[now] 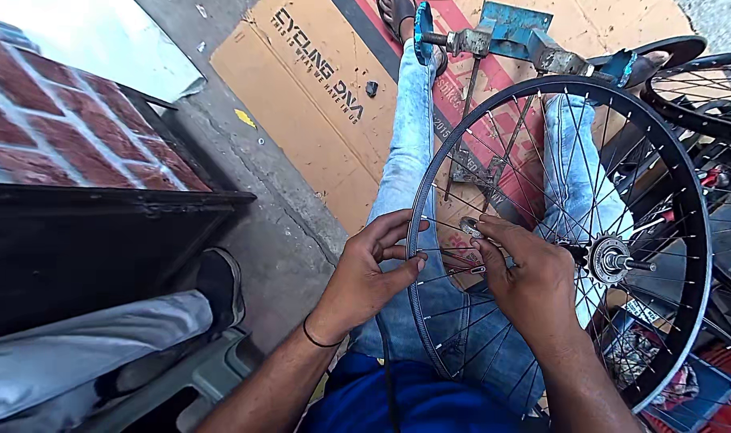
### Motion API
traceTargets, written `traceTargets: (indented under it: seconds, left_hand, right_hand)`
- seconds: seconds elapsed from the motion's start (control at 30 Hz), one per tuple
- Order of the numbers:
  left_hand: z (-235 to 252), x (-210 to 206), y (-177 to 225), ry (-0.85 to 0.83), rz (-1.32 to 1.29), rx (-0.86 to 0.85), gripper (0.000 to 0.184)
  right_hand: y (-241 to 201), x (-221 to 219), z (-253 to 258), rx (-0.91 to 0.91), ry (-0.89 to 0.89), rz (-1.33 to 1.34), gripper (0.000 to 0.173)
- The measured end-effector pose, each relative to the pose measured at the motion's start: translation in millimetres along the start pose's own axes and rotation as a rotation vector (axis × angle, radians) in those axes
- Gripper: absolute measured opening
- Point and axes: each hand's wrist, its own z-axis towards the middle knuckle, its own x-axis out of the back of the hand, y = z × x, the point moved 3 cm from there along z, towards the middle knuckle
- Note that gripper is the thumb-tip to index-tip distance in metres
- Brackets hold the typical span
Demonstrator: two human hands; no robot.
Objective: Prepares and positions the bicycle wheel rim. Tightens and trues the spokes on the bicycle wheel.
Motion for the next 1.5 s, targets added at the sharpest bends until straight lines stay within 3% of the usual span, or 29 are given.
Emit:
traceTargets:
  seconds: [0.27, 0.5, 0.7, 0.93, 1.13, 1.33, 1.5]
  left_hand:
    - [-1, 2, -1, -0.059, -0.026, -0.050, 0.071]
    - [0, 3, -3, -0.067, -0.008, -0.068, 0.070]
    - [-2, 2, -2, -0.044, 0.068, -0.059, 0.071]
    - [-3, 2, -3, -0.036, 0.089, -0.073, 0.068]
    - [-3, 0, -2, -0.032, 0.091, -0.099, 0.067]
    - [-4, 0, -2, 0.005, 0.140, -0.098, 0.067]
    - [-3, 0, -4, -0.014, 0.102, -0.096, 0.067]
  right_hand:
    - [-3, -9, 7, -0.083, -0.132, -0.109, 0.020]
    - [2, -8, 23, -0.184, -0.382, -0.137, 0.014]
    - [1, -9, 24, -0.142, -0.479, -0.163, 0.028]
    - [2, -10, 24, -0.155, -0.511, -0.111, 0.032]
    - [-8, -21, 23, -0.081, -0.383, -0.034, 0.034]
    - [-12, -32, 33, -0.163, -0.315, 0.047, 0.031]
    - [-7, -40, 28, -0.034, -0.272, 0.061, 0.030]
